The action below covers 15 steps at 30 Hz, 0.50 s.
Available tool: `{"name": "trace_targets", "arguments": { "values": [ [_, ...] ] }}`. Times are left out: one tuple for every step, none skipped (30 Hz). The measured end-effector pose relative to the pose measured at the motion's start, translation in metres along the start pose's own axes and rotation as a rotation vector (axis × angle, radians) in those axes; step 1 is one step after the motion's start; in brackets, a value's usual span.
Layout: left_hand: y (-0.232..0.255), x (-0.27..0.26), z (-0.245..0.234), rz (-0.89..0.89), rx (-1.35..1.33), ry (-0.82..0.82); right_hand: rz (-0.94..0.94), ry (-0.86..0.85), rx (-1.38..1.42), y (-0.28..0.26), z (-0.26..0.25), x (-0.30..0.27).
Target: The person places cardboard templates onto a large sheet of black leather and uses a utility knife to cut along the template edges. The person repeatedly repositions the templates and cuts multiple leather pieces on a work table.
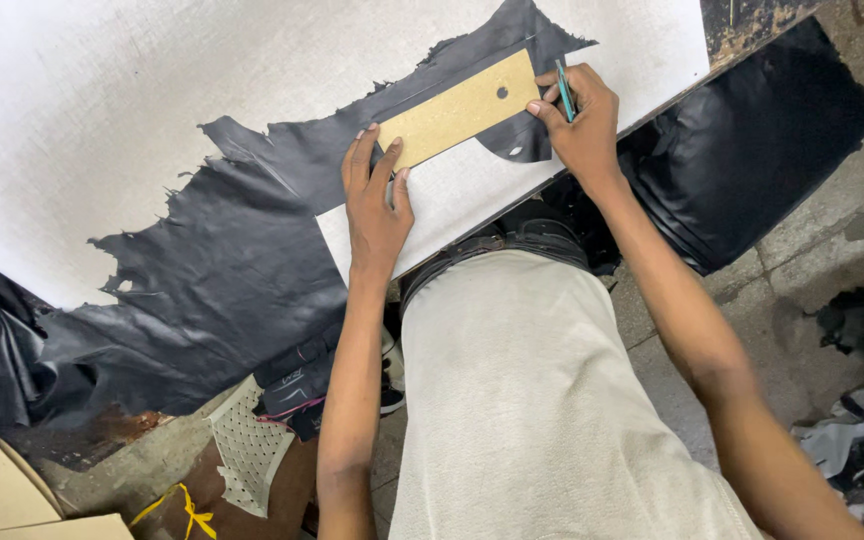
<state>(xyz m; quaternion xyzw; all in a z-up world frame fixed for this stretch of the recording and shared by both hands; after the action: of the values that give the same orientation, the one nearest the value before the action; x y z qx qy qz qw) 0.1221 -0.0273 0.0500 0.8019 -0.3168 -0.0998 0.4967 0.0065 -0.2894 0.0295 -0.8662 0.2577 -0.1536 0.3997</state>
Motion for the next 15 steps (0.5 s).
{"name": "trace_targets", "arguments": {
  "values": [
    [0.002, 0.001, -0.001, 0.004, 0.010, -0.012, -0.026, -0.007, -0.057, -0.008, -0.002, 0.001],
    [0.004, 0.003, -0.003, 0.012, 0.017, -0.021, -0.053, -0.011, -0.117, -0.016, -0.005, 0.001],
    [0.010, 0.007, -0.003, 0.075, 0.090, -0.050, -0.104, -0.003, -0.202, -0.028, -0.008, -0.001],
    [0.014, 0.012, -0.004, 0.126, 0.166, -0.076, -0.155, -0.007, -0.286, -0.040, -0.007, -0.003],
    [0.016, 0.017, -0.005, 0.176, 0.241, -0.102, -0.207, -0.012, -0.369, -0.052, -0.004, -0.007],
    [0.013, 0.020, -0.001, 0.179, 0.232, -0.193, -0.213, -0.080, -0.415, -0.059, 0.008, -0.014],
    [0.007, 0.025, 0.003, 0.181, 0.222, -0.285, -0.221, -0.149, -0.460, -0.066, 0.022, -0.023],
    [0.003, 0.033, 0.008, 0.191, 0.213, -0.372, -0.235, -0.212, -0.506, -0.073, 0.036, -0.027],
    [0.002, 0.041, 0.010, 0.214, 0.188, -0.399, -0.357, -0.259, -0.498, -0.090, 0.053, -0.034],
    [0.000, 0.050, 0.013, 0.243, 0.163, -0.431, -0.476, -0.302, -0.488, -0.105, 0.071, -0.042],
    [-0.001, 0.056, 0.017, 0.271, 0.138, -0.462, -0.595, -0.345, -0.477, -0.119, 0.088, -0.050],
    [-0.005, 0.063, 0.021, 0.266, 0.092, -0.485, -0.654, -0.365, -0.490, -0.125, 0.100, -0.052],
    [-0.007, 0.068, 0.025, 0.260, 0.046, -0.509, -0.712, -0.386, -0.503, -0.130, 0.111, -0.052],
    [-0.010, 0.071, 0.030, 0.250, -0.001, -0.534, -0.769, -0.410, -0.512, -0.133, 0.119, -0.052],
    [-0.010, 0.074, 0.031, 0.265, -0.006, -0.516, -0.800, -0.414, -0.531, -0.134, 0.124, -0.049]
  ]
}}
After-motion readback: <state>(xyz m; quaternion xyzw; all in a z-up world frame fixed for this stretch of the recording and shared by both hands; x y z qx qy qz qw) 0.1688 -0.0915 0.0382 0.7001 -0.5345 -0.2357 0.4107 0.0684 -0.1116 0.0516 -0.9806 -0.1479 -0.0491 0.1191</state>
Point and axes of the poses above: each hand's wrist, its own x-axis towards the middle knuckle, its own z-axis out of the palm, y = z × x, the point moved 10 cm from there along x, towards the middle knuckle, and after that the axes turned 11 degrees about -x, right-handed, at the moved point
